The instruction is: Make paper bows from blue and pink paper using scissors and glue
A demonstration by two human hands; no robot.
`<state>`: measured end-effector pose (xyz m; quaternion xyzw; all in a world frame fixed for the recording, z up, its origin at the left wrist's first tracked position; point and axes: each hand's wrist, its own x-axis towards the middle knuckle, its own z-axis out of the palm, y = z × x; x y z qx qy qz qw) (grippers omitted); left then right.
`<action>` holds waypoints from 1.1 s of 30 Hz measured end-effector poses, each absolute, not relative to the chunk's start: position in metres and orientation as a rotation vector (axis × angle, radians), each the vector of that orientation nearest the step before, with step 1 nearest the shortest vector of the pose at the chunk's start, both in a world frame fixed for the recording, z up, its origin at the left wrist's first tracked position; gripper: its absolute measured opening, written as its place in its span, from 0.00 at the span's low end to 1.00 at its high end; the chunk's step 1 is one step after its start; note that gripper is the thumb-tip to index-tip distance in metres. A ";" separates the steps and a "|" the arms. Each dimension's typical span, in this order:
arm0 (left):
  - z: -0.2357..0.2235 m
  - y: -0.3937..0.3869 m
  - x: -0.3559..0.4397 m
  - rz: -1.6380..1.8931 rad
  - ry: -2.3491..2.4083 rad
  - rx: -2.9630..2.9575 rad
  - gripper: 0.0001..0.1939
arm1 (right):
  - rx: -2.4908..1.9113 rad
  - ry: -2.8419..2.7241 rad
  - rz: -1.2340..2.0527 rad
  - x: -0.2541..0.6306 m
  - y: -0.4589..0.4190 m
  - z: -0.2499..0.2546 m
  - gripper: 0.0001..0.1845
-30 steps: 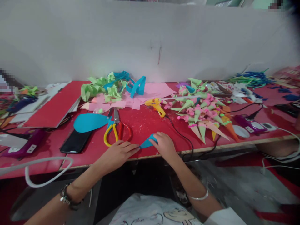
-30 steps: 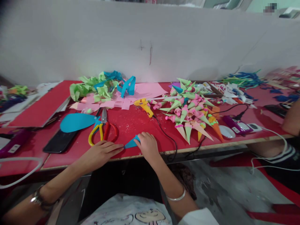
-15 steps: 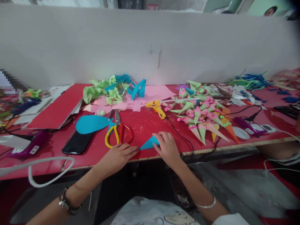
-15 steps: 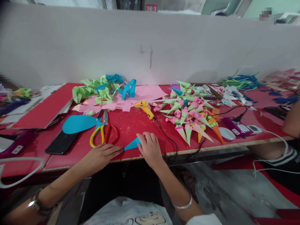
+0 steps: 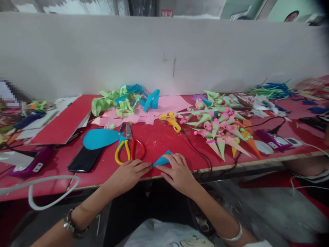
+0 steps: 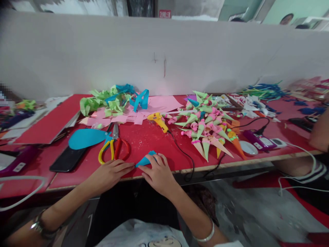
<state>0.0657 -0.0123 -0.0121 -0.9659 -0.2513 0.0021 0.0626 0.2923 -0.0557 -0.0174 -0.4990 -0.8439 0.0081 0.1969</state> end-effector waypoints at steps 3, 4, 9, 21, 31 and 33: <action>-0.012 -0.012 0.065 -0.001 -0.750 -2.931 0.22 | -1.407 -2.355 0.021 0.301 -0.056 -0.016 0.14; -0.012 -0.011 0.065 -0.001 -0.750 -2.934 0.22 | -1.413 -2.350 0.016 0.305 -0.056 -0.016 0.14; -0.012 -0.011 0.065 -0.004 -0.741 -2.924 0.22 | -1.473 -2.309 -0.005 0.324 -0.055 -0.016 0.14; -0.012 -0.014 0.064 0.006 -0.735 -2.901 0.23 | -1.559 -2.215 0.111 0.347 -0.062 -0.020 0.14; -0.012 -0.020 0.068 -0.124 -0.922 -3.007 0.23 | -1.362 -2.126 0.522 0.326 -0.033 -0.014 0.27; -0.009 -0.022 0.071 -0.213 -0.997 -3.047 0.20 | -1.383 -2.137 0.597 0.320 -0.028 -0.016 0.28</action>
